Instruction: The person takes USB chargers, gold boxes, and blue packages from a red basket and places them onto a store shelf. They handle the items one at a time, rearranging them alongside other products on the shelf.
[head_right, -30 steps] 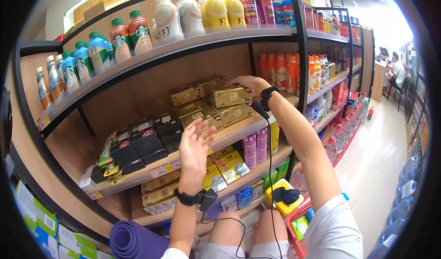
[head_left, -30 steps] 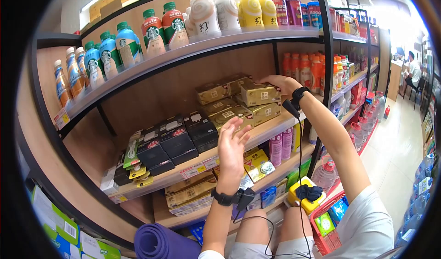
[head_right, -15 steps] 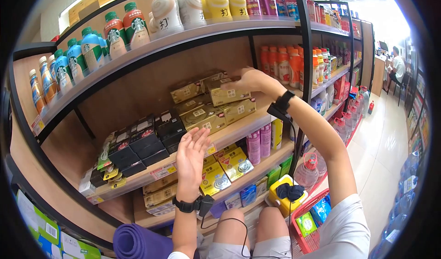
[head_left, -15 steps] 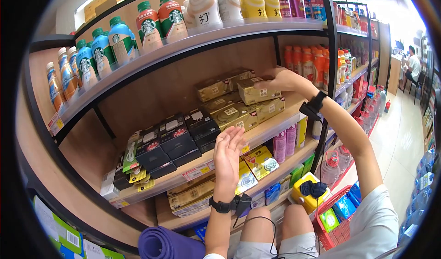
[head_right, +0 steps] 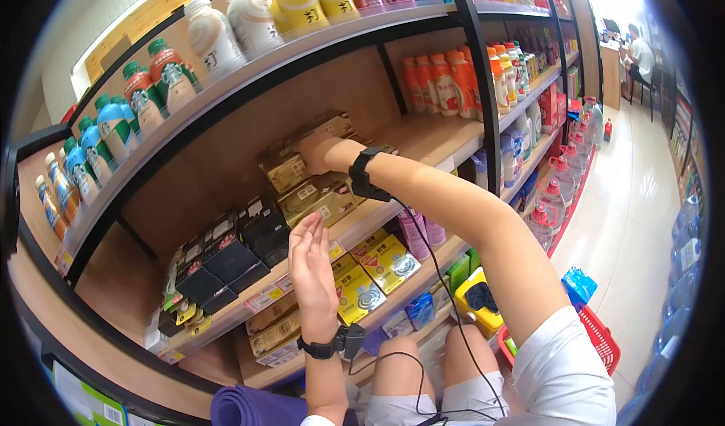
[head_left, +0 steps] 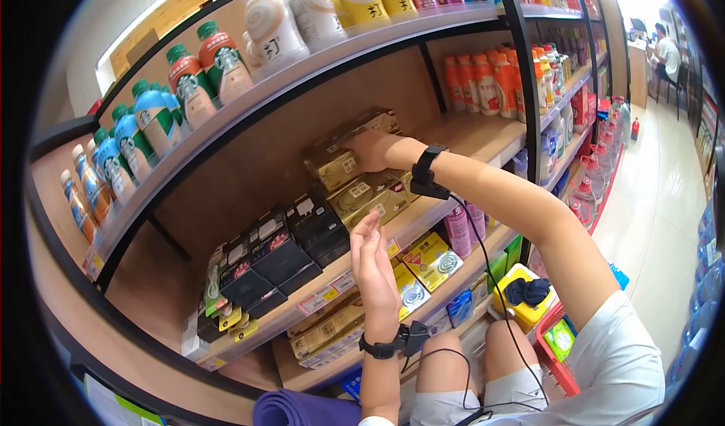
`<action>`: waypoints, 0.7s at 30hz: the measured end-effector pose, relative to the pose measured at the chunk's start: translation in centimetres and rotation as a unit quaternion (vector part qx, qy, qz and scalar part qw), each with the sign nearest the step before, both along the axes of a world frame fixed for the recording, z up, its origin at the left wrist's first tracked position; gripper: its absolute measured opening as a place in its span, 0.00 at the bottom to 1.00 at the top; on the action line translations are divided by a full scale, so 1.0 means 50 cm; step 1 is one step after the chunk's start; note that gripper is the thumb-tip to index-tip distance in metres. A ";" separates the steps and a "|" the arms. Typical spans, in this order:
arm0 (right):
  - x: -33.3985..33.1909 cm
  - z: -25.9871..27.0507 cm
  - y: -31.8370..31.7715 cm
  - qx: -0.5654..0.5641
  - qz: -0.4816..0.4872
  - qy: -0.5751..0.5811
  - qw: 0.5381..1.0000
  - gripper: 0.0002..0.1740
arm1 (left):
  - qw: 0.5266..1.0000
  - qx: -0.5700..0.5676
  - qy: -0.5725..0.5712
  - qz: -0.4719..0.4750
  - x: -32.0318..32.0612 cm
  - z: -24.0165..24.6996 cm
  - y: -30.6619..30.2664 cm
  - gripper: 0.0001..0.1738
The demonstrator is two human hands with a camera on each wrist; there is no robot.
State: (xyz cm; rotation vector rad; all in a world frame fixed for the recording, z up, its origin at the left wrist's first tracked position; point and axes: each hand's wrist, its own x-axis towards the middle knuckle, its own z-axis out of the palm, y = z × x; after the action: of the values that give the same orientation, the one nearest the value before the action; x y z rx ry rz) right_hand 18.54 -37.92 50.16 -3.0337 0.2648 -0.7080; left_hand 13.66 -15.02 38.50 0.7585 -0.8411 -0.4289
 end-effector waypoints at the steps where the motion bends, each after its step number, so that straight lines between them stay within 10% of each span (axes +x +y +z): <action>1: -0.004 0.000 0.001 0.018 0.009 -0.011 1.000 0.48 | 1.000 -0.004 -0.006 0.010 0.001 -0.001 -0.003 0.24; 6: -0.142 0.038 0.012 0.097 0.019 -0.007 0.995 0.52 | 0.999 -0.015 -0.005 0.030 -0.002 -0.015 -0.009 0.22; 9: -0.310 -0.007 -0.007 0.067 0.064 -0.329 0.940 0.41 | 0.995 -0.080 -0.040 -0.053 0.000 -0.035 0.020 0.26; 13: -0.660 -0.111 0.064 0.305 -0.002 -0.307 0.902 0.31 | 0.975 -0.078 -0.022 -0.208 -0.031 -0.110 0.093 0.31; 17: -0.936 -0.364 0.161 0.442 -0.210 -0.389 0.781 0.26 | 0.983 0.079 -0.005 -0.166 -0.114 -0.203 0.110 0.18; 21: -1.072 -0.749 0.266 0.576 -0.489 -0.172 0.632 0.35 | 0.947 0.224 0.050 -0.226 -0.184 -0.281 0.103 0.14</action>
State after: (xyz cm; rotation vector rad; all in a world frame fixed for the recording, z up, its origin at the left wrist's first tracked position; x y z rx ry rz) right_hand -35.07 -24.59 12.71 -1.2973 1.6115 -0.6504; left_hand 4.45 -9.90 24.45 0.9511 -0.8294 -1.0881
